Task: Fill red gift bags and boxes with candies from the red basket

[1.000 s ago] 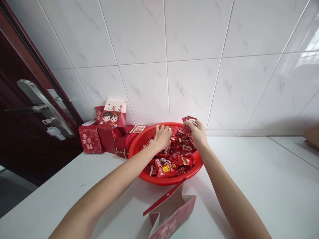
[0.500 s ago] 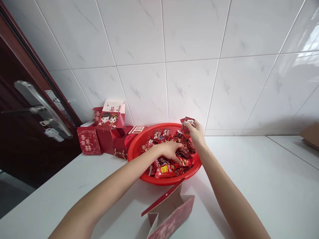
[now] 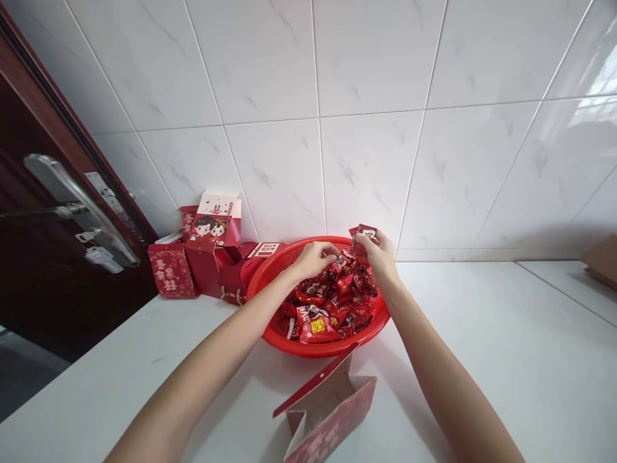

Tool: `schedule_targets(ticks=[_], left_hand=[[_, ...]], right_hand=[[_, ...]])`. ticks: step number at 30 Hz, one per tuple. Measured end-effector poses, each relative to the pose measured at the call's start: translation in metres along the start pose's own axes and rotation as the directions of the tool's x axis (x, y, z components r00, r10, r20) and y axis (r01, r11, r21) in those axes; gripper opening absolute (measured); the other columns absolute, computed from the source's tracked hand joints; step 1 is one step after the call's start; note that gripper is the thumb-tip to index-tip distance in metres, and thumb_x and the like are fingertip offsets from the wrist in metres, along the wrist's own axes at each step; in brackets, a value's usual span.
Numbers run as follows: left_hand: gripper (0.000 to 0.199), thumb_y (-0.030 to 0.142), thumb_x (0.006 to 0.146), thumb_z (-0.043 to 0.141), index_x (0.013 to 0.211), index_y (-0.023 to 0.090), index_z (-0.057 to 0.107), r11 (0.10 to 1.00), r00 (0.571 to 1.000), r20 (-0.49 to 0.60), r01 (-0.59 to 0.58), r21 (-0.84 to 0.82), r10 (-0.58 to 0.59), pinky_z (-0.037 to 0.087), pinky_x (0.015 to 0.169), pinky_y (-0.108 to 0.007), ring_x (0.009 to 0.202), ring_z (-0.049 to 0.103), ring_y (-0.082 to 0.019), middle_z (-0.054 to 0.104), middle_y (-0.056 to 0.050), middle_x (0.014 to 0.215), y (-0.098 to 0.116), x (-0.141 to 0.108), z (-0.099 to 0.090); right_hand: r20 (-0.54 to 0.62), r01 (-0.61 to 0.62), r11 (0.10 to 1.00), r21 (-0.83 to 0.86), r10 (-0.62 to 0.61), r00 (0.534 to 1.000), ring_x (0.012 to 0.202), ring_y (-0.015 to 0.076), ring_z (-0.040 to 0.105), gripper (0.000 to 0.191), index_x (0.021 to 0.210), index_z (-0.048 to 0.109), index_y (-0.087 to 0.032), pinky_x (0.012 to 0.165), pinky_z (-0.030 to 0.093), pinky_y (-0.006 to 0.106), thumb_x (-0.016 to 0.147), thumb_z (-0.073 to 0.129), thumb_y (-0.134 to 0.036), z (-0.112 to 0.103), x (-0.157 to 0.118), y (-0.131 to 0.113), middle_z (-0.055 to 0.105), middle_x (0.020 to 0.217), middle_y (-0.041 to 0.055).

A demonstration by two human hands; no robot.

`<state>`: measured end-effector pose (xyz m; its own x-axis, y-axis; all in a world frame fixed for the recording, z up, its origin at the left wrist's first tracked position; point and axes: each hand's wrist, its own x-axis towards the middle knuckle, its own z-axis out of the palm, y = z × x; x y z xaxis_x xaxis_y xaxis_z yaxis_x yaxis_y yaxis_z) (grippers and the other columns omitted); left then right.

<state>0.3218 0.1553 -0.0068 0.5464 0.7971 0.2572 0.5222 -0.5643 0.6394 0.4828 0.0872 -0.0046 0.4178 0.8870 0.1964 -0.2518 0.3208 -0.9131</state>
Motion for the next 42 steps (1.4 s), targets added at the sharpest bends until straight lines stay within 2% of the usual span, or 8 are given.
schedule_targets(ticks=[8,17,25,27,30,32,35,42], left_hand=[[0.023,0.009,0.085,0.058,0.103,0.015,0.071,1.000,0.997,-0.081,-0.007,-0.026,0.005,0.056,0.095,-0.036,0.101,0.071,-0.021,0.077,-0.009,0.112,-0.010,0.002,-0.003],[0.031,-0.001,0.079,0.054,0.099,0.013,0.074,0.997,0.995,-0.058,0.082,0.006,-0.081,0.060,0.088,-0.035,0.095,0.074,-0.022,0.079,-0.010,0.102,-0.007,0.001,-0.002],[0.034,0.001,0.078,0.054,0.094,0.017,0.079,0.944,0.943,-0.295,0.228,0.239,-0.153,0.055,0.099,-0.037,0.103,0.073,-0.025,0.081,-0.007,0.104,0.001,-0.002,-0.013],[0.032,0.003,0.078,0.056,0.093,0.018,0.080,0.938,0.965,-0.224,0.195,0.287,-0.132,0.055,0.096,-0.034,0.100,0.074,-0.025,0.081,-0.006,0.102,0.002,-0.003,-0.012],[0.028,0.008,0.078,0.058,0.093,0.019,0.080,0.965,0.998,0.047,0.034,0.261,-0.048,0.055,0.088,-0.029,0.092,0.074,-0.022,0.081,-0.004,0.098,0.004,-0.006,-0.006],[0.027,0.010,0.076,0.061,0.093,0.019,0.080,0.979,0.961,0.275,-0.039,0.202,-0.019,0.055,0.084,-0.027,0.090,0.074,-0.021,0.081,-0.003,0.095,0.006,-0.008,-0.002],[0.034,0.007,0.066,0.067,0.096,0.019,0.079,0.983,0.841,0.536,-0.037,0.177,-0.065,0.053,0.081,-0.025,0.092,0.073,-0.021,0.080,-0.002,0.096,0.010,-0.011,0.001],[0.036,0.020,0.052,0.085,0.086,0.021,0.072,0.926,0.770,0.600,-0.031,0.376,-0.218,0.046,0.061,-0.024,0.074,0.068,-0.020,0.074,0.002,0.080,0.017,-0.014,0.001]], right_hand=[[-0.007,0.007,1.000,-0.006,-0.007,1.000,0.069,0.0166,0.065,0.023,0.082,0.063,-0.020,0.068,0.055,0.032,0.069,0.073,-0.036,0.000,0.000,0.000,0.069,0.075,0.0001],[0.024,-0.011,0.999,0.033,0.010,1.000,0.075,0.0192,0.069,0.027,0.087,0.067,-0.019,0.072,0.058,0.035,0.069,0.076,-0.038,-0.002,0.000,-0.001,0.071,0.081,0.0029],[0.016,-0.021,0.999,0.050,0.021,1.000,0.077,0.0188,0.070,0.025,0.087,0.068,-0.019,0.071,0.059,0.034,0.070,0.075,-0.037,-0.001,0.000,-0.001,0.072,0.081,0.0031],[0.027,-0.016,0.999,0.043,0.015,1.000,0.077,0.0194,0.070,0.026,0.087,0.067,-0.020,0.072,0.059,0.034,0.070,0.076,-0.037,-0.002,0.000,-0.001,0.072,0.082,0.0034],[0.035,-0.008,0.999,0.038,0.007,0.999,0.079,0.0200,0.070,0.026,0.087,0.067,-0.020,0.073,0.059,0.035,0.070,0.076,-0.038,-0.002,0.000,0.000,0.072,0.082,0.0035],[0.042,-0.003,0.999,0.037,0.002,0.999,0.080,0.0200,0.070,0.027,0.087,0.067,-0.020,0.074,0.059,0.035,0.069,0.076,-0.038,-0.002,0.000,0.000,0.072,0.083,0.0034],[0.045,-0.008,0.999,0.036,0.006,0.999,0.080,0.0195,0.070,0.027,0.087,0.067,-0.020,0.074,0.059,0.035,0.068,0.076,-0.038,-0.002,0.000,-0.001,0.072,0.085,0.0039],[0.027,-0.027,0.999,0.045,0.025,0.999,0.077,0.0182,0.069,0.023,0.083,0.066,-0.020,0.072,0.059,0.033,0.069,0.076,-0.035,-0.002,0.000,-0.001,0.072,0.082,0.0027]])
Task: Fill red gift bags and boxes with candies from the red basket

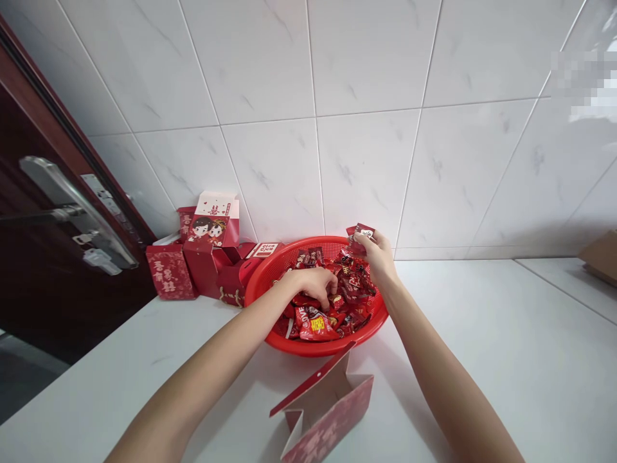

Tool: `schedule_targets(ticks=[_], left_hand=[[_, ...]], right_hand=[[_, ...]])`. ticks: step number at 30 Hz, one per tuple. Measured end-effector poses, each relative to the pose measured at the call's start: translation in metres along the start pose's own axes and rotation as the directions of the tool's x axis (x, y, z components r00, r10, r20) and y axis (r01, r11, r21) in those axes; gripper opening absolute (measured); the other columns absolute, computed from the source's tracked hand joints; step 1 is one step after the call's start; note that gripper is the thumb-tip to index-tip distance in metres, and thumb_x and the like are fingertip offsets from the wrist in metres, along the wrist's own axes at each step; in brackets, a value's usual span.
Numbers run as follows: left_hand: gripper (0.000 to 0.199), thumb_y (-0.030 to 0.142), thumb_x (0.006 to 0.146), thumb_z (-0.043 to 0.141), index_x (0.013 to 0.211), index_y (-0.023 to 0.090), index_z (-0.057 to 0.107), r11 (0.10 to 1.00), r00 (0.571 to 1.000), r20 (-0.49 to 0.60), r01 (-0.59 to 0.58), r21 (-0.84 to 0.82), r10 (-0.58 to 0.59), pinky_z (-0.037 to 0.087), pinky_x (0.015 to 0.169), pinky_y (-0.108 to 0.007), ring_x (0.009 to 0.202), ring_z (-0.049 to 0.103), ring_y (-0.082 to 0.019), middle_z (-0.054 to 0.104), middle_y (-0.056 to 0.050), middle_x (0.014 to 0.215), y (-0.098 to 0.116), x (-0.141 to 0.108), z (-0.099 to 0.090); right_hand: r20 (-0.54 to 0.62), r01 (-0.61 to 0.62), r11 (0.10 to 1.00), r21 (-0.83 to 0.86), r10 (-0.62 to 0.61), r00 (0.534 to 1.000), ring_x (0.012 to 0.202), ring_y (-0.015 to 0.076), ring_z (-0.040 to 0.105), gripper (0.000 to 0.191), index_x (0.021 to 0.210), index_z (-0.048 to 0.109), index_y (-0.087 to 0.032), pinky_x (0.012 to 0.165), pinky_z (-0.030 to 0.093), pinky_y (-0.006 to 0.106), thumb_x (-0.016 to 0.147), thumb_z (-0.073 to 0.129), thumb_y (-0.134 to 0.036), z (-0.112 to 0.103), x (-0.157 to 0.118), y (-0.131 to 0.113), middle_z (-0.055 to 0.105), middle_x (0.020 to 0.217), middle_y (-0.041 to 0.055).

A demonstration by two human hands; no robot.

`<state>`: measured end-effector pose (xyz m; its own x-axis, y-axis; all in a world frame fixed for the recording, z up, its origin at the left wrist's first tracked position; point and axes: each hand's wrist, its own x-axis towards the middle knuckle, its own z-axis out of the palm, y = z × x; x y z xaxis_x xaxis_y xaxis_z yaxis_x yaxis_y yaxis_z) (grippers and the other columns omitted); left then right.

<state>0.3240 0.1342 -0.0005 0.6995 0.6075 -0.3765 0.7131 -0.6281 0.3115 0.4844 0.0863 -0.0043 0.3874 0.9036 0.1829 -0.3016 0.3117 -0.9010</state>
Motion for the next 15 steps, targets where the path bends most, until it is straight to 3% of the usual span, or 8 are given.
schedule_targets(ticks=[3,8,10,12,15], left_hand=[[0.038,0.024,0.052,0.087,0.086,0.022,0.071,1.000,1.000,0.021,0.023,0.009,-0.023,0.044,0.057,-0.023,0.069,0.067,-0.018,0.072,0.004,0.073,0.001,-0.002,-0.001],[0.083,0.028,0.046,0.089,0.127,0.026,0.069,1.000,0.999,0.049,0.008,0.012,-0.008,0.050,0.068,-0.025,0.086,0.071,-0.024,0.077,0.001,0.093,0.003,-0.005,-0.004],[0.090,0.032,0.047,0.088,0.135,0.028,0.066,0.999,0.998,0.068,0.009,0.044,-0.012,0.051,0.074,-0.026,0.091,0.071,-0.026,0.077,0.000,0.100,0.005,-0.005,-0.005],[0.085,0.037,0.052,0.086,0.135,0.030,0.067,0.997,0.993,0.109,0.027,0.074,-0.035,0.051,0.077,-0.026,0.092,0.070,-0.026,0.078,0.000,0.101,0.008,-0.005,-0.006],[0.055,0.048,0.065,0.078,0.118,0.034,0.077,0.997,0.991,0.120,0.053,0.055,-0.059,0.050,0.079,-0.028,0.093,0.069,-0.026,0.078,0.001,0.102,0.015,-0.005,-0.004]], right_hand=[[-0.004,-0.003,1.000,0.000,0.003,1.000,0.077,0.0185,0.069,0.022,0.083,0.066,-0.020,0.072,0.059,0.034,0.069,0.075,-0.035,0.000,0.000,0.000,0.072,0.081,0.0026],[0.004,0.011,1.000,-0.012,-0.011,1.000,0.077,0.0183,0.069,0.023,0.082,0.065,-0.020,0.072,0.059,0.033,0.069,0.075,-0.036,0.000,0.000,0.000,0.072,0.082,0.0027],[-0.004,0.010,1.000,-0.009,-0.010,1.000,0.076,0.0182,0.069,0.023,0.081,0.065,-0.020,0.071,0.059,0.033,0.069,0.075,-0.036,0.001,0.000,0.000,0.072,0.081,0.0026],[-0.009,0.005,1.000,-0.004,-0.005,1.000,0.076,0.0182,0.069,0.022,0.081,0.065,-0.020,0.070,0.059,0.033,0.068,0.075,-0.035,0.001,0.000,0.000,0.072,0.080,0.0023],[-0.001,0.002,1.000,-0.007,-0.002,1.000,0.076,0.0185,0.069,0.023,0.082,0.066,-0.020,0.071,0.059,0.033,0.068,0.075,-0.035,0.001,0.000,-0.001,0.072,0.080,0.0022]])
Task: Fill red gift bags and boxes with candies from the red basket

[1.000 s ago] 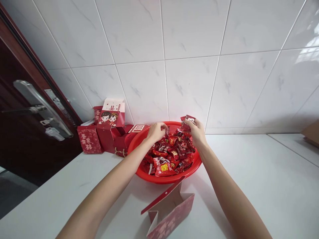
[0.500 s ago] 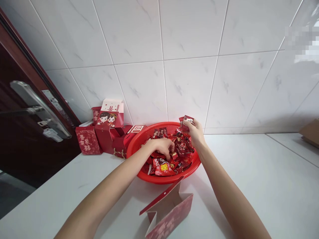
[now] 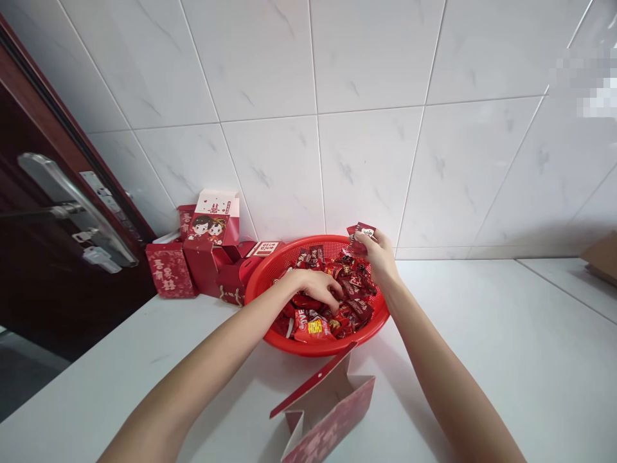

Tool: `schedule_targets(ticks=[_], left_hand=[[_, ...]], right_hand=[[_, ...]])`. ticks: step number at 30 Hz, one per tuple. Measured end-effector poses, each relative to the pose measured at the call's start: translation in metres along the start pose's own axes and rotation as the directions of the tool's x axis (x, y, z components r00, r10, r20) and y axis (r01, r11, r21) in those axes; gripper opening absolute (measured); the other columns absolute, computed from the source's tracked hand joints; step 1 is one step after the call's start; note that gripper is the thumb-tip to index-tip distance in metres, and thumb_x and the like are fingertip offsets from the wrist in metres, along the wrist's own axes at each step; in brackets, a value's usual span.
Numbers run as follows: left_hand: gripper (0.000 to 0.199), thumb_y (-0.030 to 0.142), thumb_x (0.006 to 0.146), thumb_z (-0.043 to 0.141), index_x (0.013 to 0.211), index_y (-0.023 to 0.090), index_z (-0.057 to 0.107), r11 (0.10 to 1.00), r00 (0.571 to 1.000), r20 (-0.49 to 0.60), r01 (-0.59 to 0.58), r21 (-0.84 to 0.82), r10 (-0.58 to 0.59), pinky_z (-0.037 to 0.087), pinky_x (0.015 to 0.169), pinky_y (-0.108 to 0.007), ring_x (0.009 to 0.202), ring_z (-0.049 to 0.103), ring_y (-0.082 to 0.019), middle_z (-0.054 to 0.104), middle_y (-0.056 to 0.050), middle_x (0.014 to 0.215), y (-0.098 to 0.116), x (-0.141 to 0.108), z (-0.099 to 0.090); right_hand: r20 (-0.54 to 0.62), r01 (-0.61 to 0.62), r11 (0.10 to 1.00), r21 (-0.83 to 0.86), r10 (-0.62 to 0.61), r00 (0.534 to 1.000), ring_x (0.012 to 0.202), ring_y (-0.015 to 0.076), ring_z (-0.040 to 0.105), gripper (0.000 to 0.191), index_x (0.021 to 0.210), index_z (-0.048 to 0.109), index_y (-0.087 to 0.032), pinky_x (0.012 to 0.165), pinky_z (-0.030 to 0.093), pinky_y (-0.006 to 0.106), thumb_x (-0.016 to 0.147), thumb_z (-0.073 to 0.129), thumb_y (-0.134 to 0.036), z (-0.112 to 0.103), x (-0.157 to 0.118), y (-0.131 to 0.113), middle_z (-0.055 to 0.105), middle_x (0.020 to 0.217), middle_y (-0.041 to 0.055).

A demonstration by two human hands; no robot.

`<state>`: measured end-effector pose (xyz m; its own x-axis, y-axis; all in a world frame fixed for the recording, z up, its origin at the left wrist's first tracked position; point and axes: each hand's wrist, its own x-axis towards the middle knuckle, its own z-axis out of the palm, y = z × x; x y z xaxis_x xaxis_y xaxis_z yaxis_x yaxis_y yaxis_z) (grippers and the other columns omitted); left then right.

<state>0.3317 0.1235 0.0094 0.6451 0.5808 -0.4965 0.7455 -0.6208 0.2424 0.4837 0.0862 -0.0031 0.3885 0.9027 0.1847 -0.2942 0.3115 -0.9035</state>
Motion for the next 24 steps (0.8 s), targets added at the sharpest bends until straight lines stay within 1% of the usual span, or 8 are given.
schedule_targets(ticks=[3,6,8,11,14,17,21,24], left_hand=[[0.035,0.058,0.073,0.072,0.090,0.029,0.081,1.000,0.999,-0.037,0.003,0.003,-0.002,0.050,0.085,-0.032,0.091,0.067,-0.026,0.077,-0.002,0.092,0.009,0.002,0.006],[0.022,0.047,0.070,0.077,0.076,0.026,0.079,0.993,0.992,-0.129,0.004,0.121,0.011,0.047,0.099,-0.040,0.102,0.063,-0.031,0.074,-0.005,0.084,0.017,0.004,0.013],[0.021,0.039,0.066,0.079,0.084,0.029,0.082,0.982,0.988,-0.154,0.002,0.190,0.027,0.045,0.103,-0.045,0.113,0.060,-0.035,0.074,-0.007,0.097,0.022,0.005,0.016],[0.042,0.038,0.064,0.081,0.105,0.032,0.082,0.970,0.995,-0.105,0.027,0.240,-0.002,0.046,0.104,-0.047,0.121,0.056,-0.038,0.071,-0.010,0.119,0.029,0.004,0.017],[0.043,0.036,0.064,0.081,0.107,0.031,0.082,0.971,0.997,-0.069,0.035,0.237,-0.019,0.043,0.107,-0.045,0.127,0.053,-0.037,0.071,-0.009,0.122,0.031,0.006,0.017],[0.025,0.031,0.067,0.078,0.090,0.026,0.084,0.980,0.999,-0.054,0.016,0.199,-0.005,0.047,0.099,-0.038,0.116,0.060,-0.033,0.075,-0.008,0.106,0.025,0.010,0.017],[0.016,0.028,0.069,0.072,0.079,0.021,0.082,0.995,0.995,-0.022,-0.097,0.000,0.097,0.046,0.069,-0.027,0.076,0.063,-0.020,0.074,-0.002,0.075,0.005,0.015,0.016],[0.015,0.032,0.066,0.076,0.073,0.020,0.079,0.952,0.968,-0.131,-0.236,-0.195,0.213,0.042,0.066,-0.026,0.072,0.062,-0.018,0.074,0.000,0.074,-0.010,0.014,0.012]], right_hand=[[0.001,-0.006,1.000,-0.002,0.006,1.000,0.077,0.0188,0.069,0.022,0.084,0.067,-0.020,0.072,0.058,0.033,0.069,0.073,-0.034,0.000,0.000,0.000,0.073,0.082,0.0031],[-0.003,-0.012,1.000,-0.009,0.012,1.000,0.075,0.0184,0.069,0.021,0.084,0.067,-0.019,0.070,0.058,0.032,0.069,0.072,-0.033,0.000,0.000,-0.001,0.073,0.082,0.0032],[-0.007,-0.011,1.000,-0.012,0.011,1.000,0.073,0.0176,0.068,0.021,0.083,0.067,-0.019,0.067,0.057,0.031,0.069,0.072,-0.033,0.001,0.000,-0.001,0.072,0.080,0.0026],[-0.006,-0.009,1.000,-0.019,0.009,1.000,0.069,0.0167,0.067,0.023,0.084,0.066,-0.019,0.064,0.056,0.030,0.068,0.072,-0.035,0.001,0.001,0.000,0.072,0.079,0.0018],[0.002,-0.003,1.000,-0.022,0.003,1.000,0.068,0.0166,0.067,0.025,0.084,0.066,-0.019,0.063,0.056,0.030,0.067,0.074,-0.036,0.000,0.002,0.001,0.072,0.078,0.0017],[0.008,-0.006,1.000,-0.007,0.006,1.000,0.068,0.0164,0.067,0.025,0.083,0.067,-0.019,0.062,0.056,0.029,0.067,0.075,-0.035,-0.001,0.003,0.002,0.073,0.078,0.0015],[0.023,-0.016,1.000,0.024,0.016,1.000,0.071,0.0175,0.069,0.024,0.084,0.068,-0.019,0.064,0.057,0.030,0.066,0.076,-0.033,-0.001,0.003,0.003,0.074,0.079,0.0017],[0.044,-0.002,0.999,0.035,0.001,0.999,0.072,0.0178,0.070,0.025,0.085,0.069,-0.020,0.066,0.058,0.031,0.067,0.077,-0.034,-0.001,0.003,0.003,0.074,0.078,0.0019]])
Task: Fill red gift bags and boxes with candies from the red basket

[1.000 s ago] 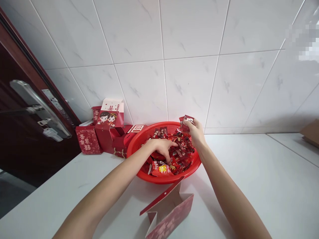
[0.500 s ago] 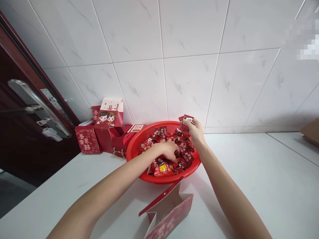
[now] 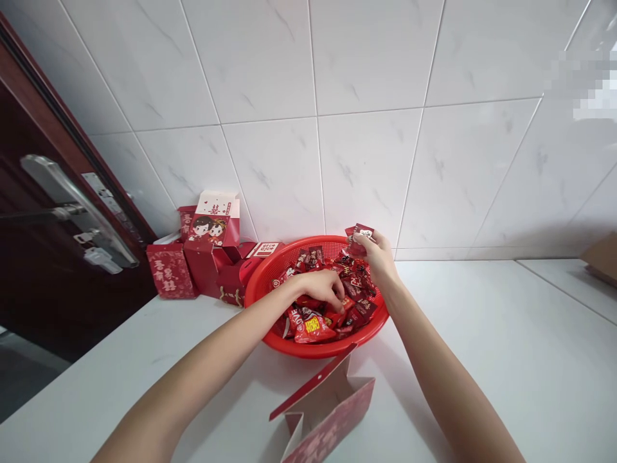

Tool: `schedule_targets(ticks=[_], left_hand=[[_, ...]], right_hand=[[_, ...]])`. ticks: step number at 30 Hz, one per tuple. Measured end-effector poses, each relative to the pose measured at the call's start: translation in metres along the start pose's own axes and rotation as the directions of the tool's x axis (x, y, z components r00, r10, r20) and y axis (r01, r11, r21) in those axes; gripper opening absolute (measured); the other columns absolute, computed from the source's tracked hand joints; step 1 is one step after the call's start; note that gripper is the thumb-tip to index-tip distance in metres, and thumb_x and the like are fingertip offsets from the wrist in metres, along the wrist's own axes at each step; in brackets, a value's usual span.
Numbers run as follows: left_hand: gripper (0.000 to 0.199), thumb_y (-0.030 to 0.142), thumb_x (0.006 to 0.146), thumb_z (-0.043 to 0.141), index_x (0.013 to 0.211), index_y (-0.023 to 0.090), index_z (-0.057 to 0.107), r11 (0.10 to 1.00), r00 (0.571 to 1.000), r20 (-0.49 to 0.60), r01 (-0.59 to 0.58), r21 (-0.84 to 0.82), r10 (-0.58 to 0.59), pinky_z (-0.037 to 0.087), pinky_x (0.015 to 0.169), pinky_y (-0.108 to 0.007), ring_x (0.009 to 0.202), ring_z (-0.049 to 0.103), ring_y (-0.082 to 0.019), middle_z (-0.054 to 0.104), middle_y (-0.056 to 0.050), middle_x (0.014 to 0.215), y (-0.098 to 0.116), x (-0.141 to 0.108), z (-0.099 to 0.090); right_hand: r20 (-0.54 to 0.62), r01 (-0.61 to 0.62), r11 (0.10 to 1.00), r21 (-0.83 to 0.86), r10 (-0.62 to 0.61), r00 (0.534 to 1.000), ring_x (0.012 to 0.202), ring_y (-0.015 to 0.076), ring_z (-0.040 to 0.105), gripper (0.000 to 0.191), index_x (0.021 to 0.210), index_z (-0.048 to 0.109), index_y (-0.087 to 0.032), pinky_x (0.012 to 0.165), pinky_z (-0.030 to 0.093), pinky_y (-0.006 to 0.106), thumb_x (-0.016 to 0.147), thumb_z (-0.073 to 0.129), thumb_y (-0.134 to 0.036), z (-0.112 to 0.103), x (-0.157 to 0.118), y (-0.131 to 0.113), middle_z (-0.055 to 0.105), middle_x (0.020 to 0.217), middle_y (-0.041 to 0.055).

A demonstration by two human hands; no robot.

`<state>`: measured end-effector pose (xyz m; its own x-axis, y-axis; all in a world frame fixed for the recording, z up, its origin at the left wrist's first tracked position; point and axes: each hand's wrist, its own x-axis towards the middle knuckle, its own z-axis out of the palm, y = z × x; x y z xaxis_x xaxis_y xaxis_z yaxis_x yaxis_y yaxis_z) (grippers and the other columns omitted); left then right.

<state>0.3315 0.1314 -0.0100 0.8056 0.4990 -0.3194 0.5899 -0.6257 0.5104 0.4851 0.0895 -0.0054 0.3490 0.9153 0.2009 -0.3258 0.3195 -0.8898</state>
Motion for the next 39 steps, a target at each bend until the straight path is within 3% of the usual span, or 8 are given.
schedule_targets(ticks=[4,7,10,15,21,32,36,39], left_hand=[[0.021,0.039,0.070,0.076,0.069,0.018,0.077,0.973,0.948,-0.309,-0.135,-0.186,0.072,0.044,0.070,-0.027,0.074,0.065,-0.020,0.074,-0.001,0.072,-0.010,-0.001,-0.010],[0.020,0.038,0.068,0.079,0.070,0.019,0.077,0.936,0.861,-0.508,-0.174,-0.306,-0.006,0.049,0.072,-0.031,0.076,0.068,-0.022,0.076,-0.003,0.074,-0.015,0.002,-0.013],[0.020,0.032,0.061,0.087,0.072,0.018,0.077,0.871,0.786,-0.610,-0.227,-0.435,-0.100,0.054,0.077,-0.034,0.078,0.071,-0.024,0.078,-0.005,0.078,-0.018,0.005,-0.015],[0.018,0.022,0.058,0.088,0.070,0.018,0.075,0.829,0.723,-0.670,-0.262,-0.494,-0.171,0.057,0.077,-0.033,0.077,0.072,-0.021,0.079,-0.005,0.077,-0.016,0.006,-0.015],[0.008,0.011,0.062,0.076,0.064,0.018,0.074,0.856,0.683,-0.690,-0.186,-0.482,-0.240,0.056,0.075,-0.031,0.074,0.072,-0.020,0.078,-0.003,0.072,-0.015,0.004,-0.017],[0.009,0.016,0.065,0.072,0.073,0.017,0.077,0.817,0.592,-0.779,-0.335,-0.470,-0.205,0.057,0.088,-0.036,0.084,0.073,-0.022,0.080,-0.004,0.082,-0.017,0.006,-0.020],[0.011,0.020,0.065,0.075,0.075,0.016,0.077,0.794,0.580,-0.795,-0.393,-0.465,-0.178,0.056,0.089,-0.037,0.084,0.072,-0.021,0.080,-0.005,0.083,-0.015,0.004,-0.020],[0.024,0.027,0.064,0.081,0.086,0.016,0.079,0.755,0.620,-0.772,-0.439,-0.486,-0.136,0.055,0.093,-0.038,0.090,0.072,-0.022,0.081,-0.006,0.092,-0.012,0.003,-0.019]], right_hand=[[-0.020,0.002,1.000,0.004,-0.002,1.000,0.071,0.0180,0.069,0.023,0.085,0.068,-0.019,0.067,0.059,0.033,0.069,0.077,-0.033,0.000,-0.001,-0.001,0.073,0.078,0.0022],[-0.046,-0.003,1.000,0.009,0.004,0.999,0.071,0.0185,0.070,0.019,0.082,0.067,-0.019,0.069,0.059,0.034,0.069,0.075,-0.031,0.000,-0.001,-0.002,0.073,0.078,0.0025],[-0.066,-0.014,1.000,0.008,0.015,0.998,0.072,0.0177,0.070,0.016,0.082,0.068,-0.019,0.070,0.059,0.032,0.069,0.073,-0.028,0.001,-0.001,-0.003,0.073,0.078,0.0022],[-0.079,-0.021,1.000,0.005,0.021,0.997,0.072,0.0170,0.069,0.014,0.081,0.069,-0.019,0.070,0.058,0.031,0.069,0.072,-0.027,0.001,-0.001,-0.002,0.073,0.075,0.0013],[-0.062,-0.005,1.000,-0.018,0.004,0.998,0.075,0.0186,0.069,0.019,0.082,0.069,-0.019,0.071,0.058,0.032,0.068,0.074,-0.030,-0.001,0.001,0.000,0.073,0.077,0.0020],[-0.062,-0.044,0.999,-0.005,0.044,0.997,0.068,0.0167,0.068,0.019,0.080,0.067,-0.020,0.068,0.058,0.031,0.066,0.076,-0.029,-0.002,0.003,0.003,0.072,0.073,-0.0001],[0.022,-0.067,0.996,0.061,0.066,0.998,0.068,0.0163,0.068,0.023,0.078,0.067,-0.021,0.068,0.060,0.031,0.061,0.080,-0.028,-0.001,0.000,0.001,0.072,0.071,-0.0014],[0.063,-0.064,0.995,0.081,0.059,0.996,0.068,0.0163,0.069,0.027,0.078,0.068,-0.020,0.070,0.059,0.031,0.058,0.083,-0.027,-0.001,-0.002,0.001,0.074,0.074,0.0001]])
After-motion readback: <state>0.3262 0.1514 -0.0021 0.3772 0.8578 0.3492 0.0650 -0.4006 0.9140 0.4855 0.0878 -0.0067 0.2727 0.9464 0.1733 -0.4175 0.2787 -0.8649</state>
